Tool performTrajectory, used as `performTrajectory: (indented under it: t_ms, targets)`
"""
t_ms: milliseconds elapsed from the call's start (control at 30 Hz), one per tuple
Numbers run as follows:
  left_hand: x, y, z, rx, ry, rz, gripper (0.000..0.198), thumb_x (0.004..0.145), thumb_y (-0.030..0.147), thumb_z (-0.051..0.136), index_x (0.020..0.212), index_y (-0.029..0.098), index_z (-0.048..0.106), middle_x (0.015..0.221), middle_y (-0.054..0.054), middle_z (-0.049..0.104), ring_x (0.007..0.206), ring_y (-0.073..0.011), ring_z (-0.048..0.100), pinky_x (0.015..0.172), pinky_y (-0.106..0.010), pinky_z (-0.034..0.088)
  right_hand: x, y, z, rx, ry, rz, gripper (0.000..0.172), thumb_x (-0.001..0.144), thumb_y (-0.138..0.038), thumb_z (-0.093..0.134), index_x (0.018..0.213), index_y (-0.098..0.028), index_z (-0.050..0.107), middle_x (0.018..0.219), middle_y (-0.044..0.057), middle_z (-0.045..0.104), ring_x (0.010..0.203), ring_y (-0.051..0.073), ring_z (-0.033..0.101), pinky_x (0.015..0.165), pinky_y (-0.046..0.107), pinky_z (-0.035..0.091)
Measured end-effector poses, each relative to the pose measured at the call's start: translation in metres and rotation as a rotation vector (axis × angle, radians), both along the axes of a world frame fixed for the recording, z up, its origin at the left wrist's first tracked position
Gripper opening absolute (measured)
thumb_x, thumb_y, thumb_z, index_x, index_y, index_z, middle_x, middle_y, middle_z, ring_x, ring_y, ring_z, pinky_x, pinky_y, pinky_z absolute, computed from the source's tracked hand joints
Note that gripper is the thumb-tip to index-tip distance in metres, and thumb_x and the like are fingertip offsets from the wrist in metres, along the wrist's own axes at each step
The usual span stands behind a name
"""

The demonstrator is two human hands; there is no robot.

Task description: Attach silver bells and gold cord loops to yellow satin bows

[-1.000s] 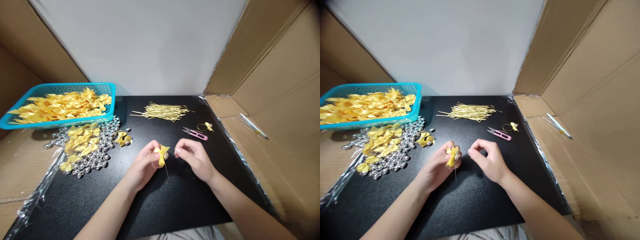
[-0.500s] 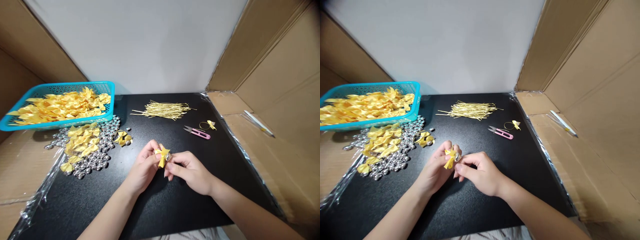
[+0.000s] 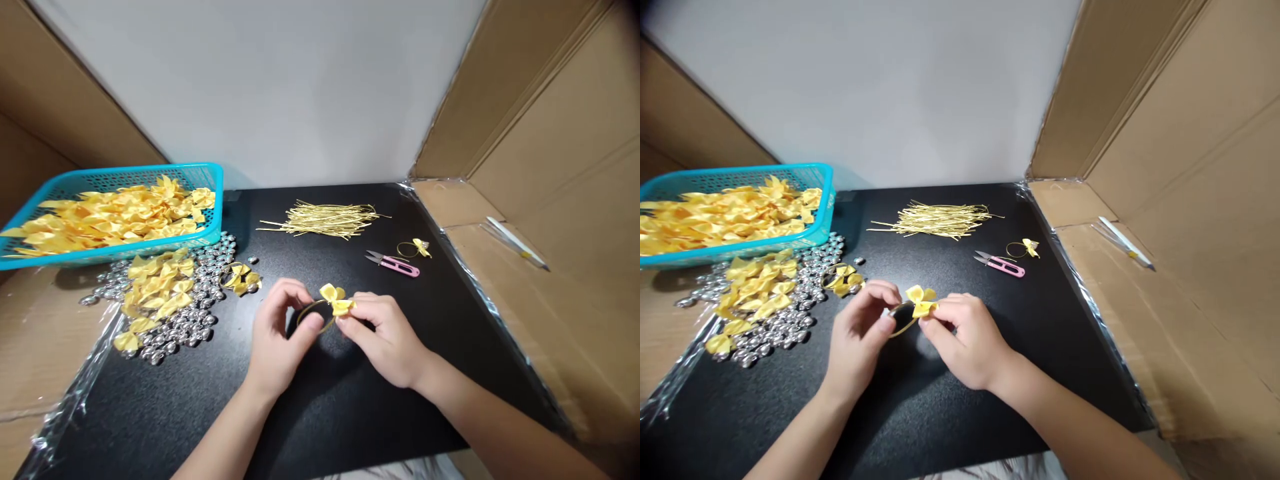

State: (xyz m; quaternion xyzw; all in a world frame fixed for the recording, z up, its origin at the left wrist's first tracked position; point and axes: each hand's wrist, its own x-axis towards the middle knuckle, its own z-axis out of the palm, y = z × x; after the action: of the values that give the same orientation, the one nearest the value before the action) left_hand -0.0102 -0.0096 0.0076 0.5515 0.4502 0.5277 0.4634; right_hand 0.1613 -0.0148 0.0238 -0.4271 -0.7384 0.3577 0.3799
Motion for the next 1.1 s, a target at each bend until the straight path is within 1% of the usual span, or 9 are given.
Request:
performTrajectory:
  t_ms: [100,233,367,533,633,700,800,900,1100]
  targets:
    - [0.005,-0.005,0.003,-0.093,0.101,-0.086,0.023,0.072,0.030,0.078,0.088,0.022,0.064,0.084,-0.003,0.063,0.078,-0.0196,0.055,0.073,-0.029,0.043,0.001,-0.001,-0.004,0.104,-0.172,-0.032,0.030,0.090,-0.017,0.050,0.060,-0.016,0.051,0.059,-0.001,0.055,0.060,0.011,0.046,0.064,0.028,0.031]
    - [0.010,-0.005,0.004,0.020,0.258,-0.002,0.011,0.073,0.026,0.077,0.082,0.022,0.070,0.100,-0.006,0.062,0.096,-0.0245,0.056,0.086,-0.034,0.041,0.000,-0.002,-0.007,0.215,-0.356,-0.079,0.028,0.089,-0.015,0.049,0.062,-0.016,0.055,0.060,0.000,0.056,0.060,0.012,0.043,0.065,0.030,0.027]
    - [0.009,-0.001,0.005,0.039,0.317,0.068,0.002,0.075,0.024,0.075,0.077,0.024,0.074,0.093,-0.005,0.058,0.097,-0.0251,0.053,0.090,-0.035,0.037,-0.002,-0.001,-0.007,0.296,-0.472,-0.105,0.033,0.091,-0.016,0.047,0.059,-0.016,0.054,0.059,0.001,0.055,0.059,0.012,0.042,0.065,0.031,0.026]
    - [0.008,-0.002,0.000,-0.180,0.074,-0.095,0.017,0.088,0.032,0.062,0.087,0.024,0.077,0.087,-0.004,0.063,0.087,-0.0206,0.055,0.081,-0.029,0.042,-0.002,-0.001,-0.006,0.347,-0.465,-0.159,0.031,0.093,-0.019,0.049,0.063,-0.016,0.057,0.061,0.001,0.057,0.060,0.012,0.046,0.065,0.031,0.028]
    - [0.007,-0.001,-0.007,-0.328,-0.139,-0.124,0.021,0.088,0.037,0.063,0.095,0.023,0.077,0.090,-0.004,0.067,0.090,-0.0200,0.057,0.087,-0.029,0.042,-0.001,-0.001,-0.006,0.399,-0.384,-0.226,0.029,0.093,-0.020,0.050,0.067,-0.016,0.063,0.061,0.001,0.059,0.060,0.012,0.049,0.066,0.031,0.030]
    - [0.007,-0.001,-0.011,-0.403,-0.221,-0.122,0.023,0.086,0.039,0.066,0.096,0.022,0.076,0.087,-0.003,0.067,0.086,-0.0187,0.056,0.083,-0.028,0.042,0.000,-0.002,-0.006,0.450,-0.342,-0.272,0.026,0.092,-0.020,0.053,0.071,-0.017,0.067,0.062,0.001,0.061,0.060,0.012,0.051,0.066,0.031,0.032]
    - [0.007,-0.001,-0.013,-0.443,-0.264,-0.115,0.020,0.083,0.038,0.069,0.087,0.020,0.076,0.080,-0.002,0.065,0.080,-0.0161,0.052,0.077,-0.026,0.042,0.000,-0.001,-0.006,0.526,-0.294,-0.330,0.015,0.089,-0.018,0.058,0.083,-0.019,0.072,0.062,0.001,0.063,0.059,0.012,0.054,0.066,0.032,0.033]
    - [0.008,-0.002,-0.012,-0.448,-0.261,-0.131,0.022,0.082,0.039,0.070,0.075,0.018,0.074,0.074,-0.001,0.062,0.075,-0.0148,0.050,0.074,-0.025,0.041,-0.001,-0.001,-0.006,0.578,-0.259,-0.353,0.015,0.087,-0.014,0.060,0.094,-0.020,0.072,0.061,-0.001,0.064,0.057,0.012,0.055,0.065,0.032,0.034]
    - [0.010,-0.003,-0.007,-0.479,-0.306,-0.153,0.016,0.078,0.035,0.074,0.082,0.019,0.077,0.081,-0.003,0.071,0.081,-0.0160,0.056,0.081,-0.027,0.044,0.000,0.000,-0.008,0.600,-0.233,-0.293,0.013,0.087,-0.010,0.059,0.084,-0.018,0.069,0.059,-0.002,0.062,0.053,0.010,0.052,0.064,0.031,0.036]
